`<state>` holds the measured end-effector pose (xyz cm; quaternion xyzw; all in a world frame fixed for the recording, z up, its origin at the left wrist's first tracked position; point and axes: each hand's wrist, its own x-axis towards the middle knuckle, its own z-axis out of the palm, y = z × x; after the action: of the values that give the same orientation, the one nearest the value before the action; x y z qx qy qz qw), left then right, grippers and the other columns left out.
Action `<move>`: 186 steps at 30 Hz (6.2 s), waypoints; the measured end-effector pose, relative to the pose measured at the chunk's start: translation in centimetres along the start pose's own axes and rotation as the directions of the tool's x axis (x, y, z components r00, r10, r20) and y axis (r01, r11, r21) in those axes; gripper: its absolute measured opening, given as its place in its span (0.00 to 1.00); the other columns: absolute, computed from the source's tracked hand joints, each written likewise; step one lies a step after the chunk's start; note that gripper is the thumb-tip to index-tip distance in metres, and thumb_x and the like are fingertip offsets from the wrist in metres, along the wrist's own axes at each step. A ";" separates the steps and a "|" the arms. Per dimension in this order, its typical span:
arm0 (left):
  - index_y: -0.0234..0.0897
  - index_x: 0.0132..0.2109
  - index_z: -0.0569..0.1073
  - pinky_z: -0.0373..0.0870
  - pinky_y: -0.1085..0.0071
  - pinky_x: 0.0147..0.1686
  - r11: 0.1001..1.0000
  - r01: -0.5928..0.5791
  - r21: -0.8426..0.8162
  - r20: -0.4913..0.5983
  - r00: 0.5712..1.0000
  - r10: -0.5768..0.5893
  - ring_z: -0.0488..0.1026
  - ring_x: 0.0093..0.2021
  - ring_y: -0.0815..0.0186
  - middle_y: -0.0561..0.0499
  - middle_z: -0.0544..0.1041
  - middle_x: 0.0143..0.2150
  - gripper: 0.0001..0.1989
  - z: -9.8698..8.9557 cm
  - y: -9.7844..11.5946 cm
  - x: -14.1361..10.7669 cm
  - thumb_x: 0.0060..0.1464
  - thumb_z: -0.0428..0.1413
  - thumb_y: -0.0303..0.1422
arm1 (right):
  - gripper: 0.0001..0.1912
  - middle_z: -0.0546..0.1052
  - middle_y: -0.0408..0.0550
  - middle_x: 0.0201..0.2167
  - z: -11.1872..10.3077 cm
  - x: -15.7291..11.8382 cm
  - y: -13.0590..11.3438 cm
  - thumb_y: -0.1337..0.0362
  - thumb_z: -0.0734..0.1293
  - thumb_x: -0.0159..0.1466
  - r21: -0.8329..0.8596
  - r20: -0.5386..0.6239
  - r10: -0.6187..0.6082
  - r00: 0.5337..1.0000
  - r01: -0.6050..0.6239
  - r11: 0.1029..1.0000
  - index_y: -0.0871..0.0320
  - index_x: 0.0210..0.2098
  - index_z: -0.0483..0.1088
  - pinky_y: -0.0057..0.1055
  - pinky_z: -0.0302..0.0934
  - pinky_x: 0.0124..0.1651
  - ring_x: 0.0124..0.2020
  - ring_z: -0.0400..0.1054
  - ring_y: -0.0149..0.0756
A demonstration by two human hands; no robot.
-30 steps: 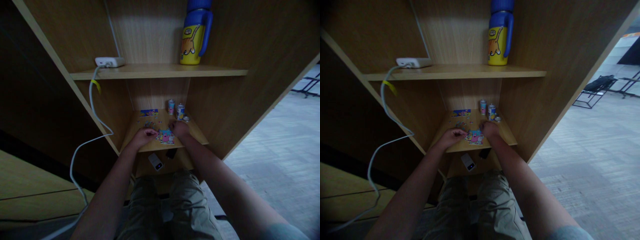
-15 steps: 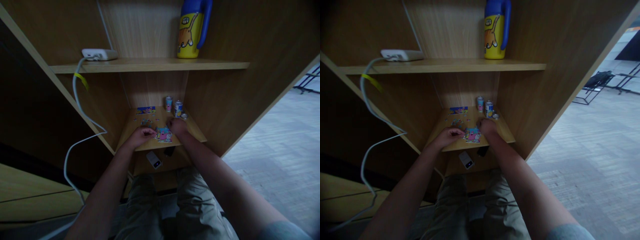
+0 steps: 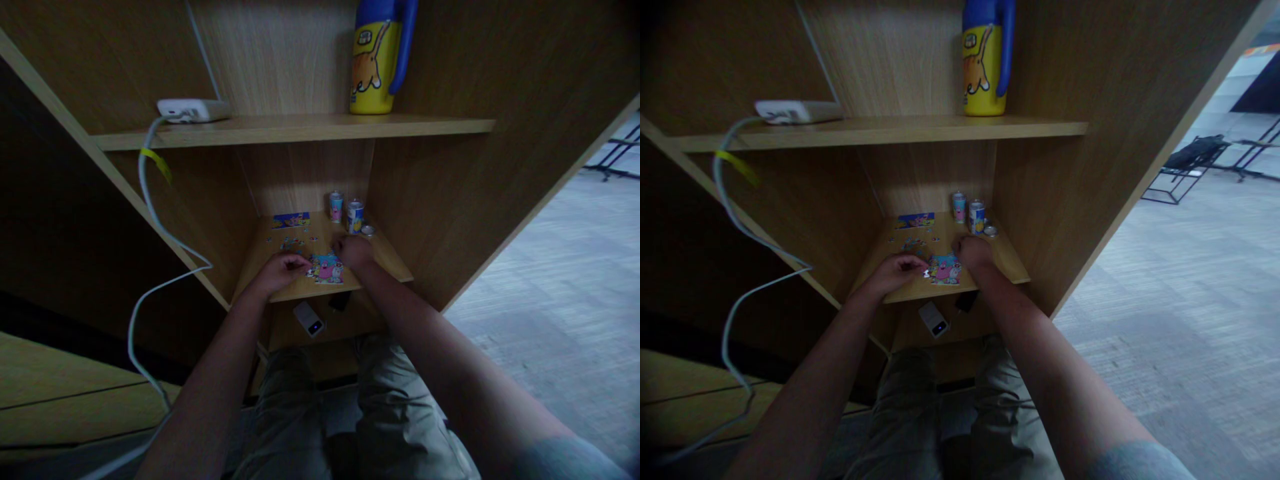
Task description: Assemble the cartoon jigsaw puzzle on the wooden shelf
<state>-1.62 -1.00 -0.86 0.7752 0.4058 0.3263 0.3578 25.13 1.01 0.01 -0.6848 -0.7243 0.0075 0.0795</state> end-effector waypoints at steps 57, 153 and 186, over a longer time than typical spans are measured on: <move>0.42 0.36 0.81 0.76 0.62 0.46 0.978 -0.067 0.195 -0.195 0.975 0.106 0.78 0.41 0.59 0.49 0.83 0.37 0.16 -0.1 0.1 0.0 0.63 0.66 0.49 | 0.31 0.85 0.62 0.58 -0.3 -0.1 -0.1 0.50 0.54 0.83 0.009 0.014 0.019 1.000 -0.019 1.000 0.57 0.59 0.84 0.36 0.71 0.59 0.59 0.81 0.49; 0.44 0.42 0.83 0.75 0.59 0.49 0.869 -0.216 0.445 -0.087 0.956 0.282 0.80 0.44 0.57 0.50 0.83 0.41 0.05 1.7 1.5 -3.7 0.68 0.65 0.37 | 0.28 0.86 0.61 0.56 0.0 0.1 -0.1 0.53 0.55 0.82 0.032 -0.003 0.003 1.000 -0.003 0.999 0.57 0.57 0.85 0.35 0.71 0.58 0.57 0.82 0.48; 0.43 0.41 0.82 0.76 0.59 0.50 0.870 -0.214 0.444 -0.079 0.958 0.276 0.80 0.45 0.57 0.48 0.82 0.42 0.07 1.6 2.1 -3.9 0.70 0.62 0.36 | 0.28 0.86 0.61 0.57 -0.2 0.0 0.0 0.54 0.54 0.82 0.024 -0.004 -0.017 1.000 0.017 1.000 0.58 0.56 0.84 0.37 0.72 0.59 0.57 0.82 0.49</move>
<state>-1.34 -5.69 -0.81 0.8554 0.3900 0.3247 0.1040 25.16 0.97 0.19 -0.6776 -0.7299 0.0142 0.0889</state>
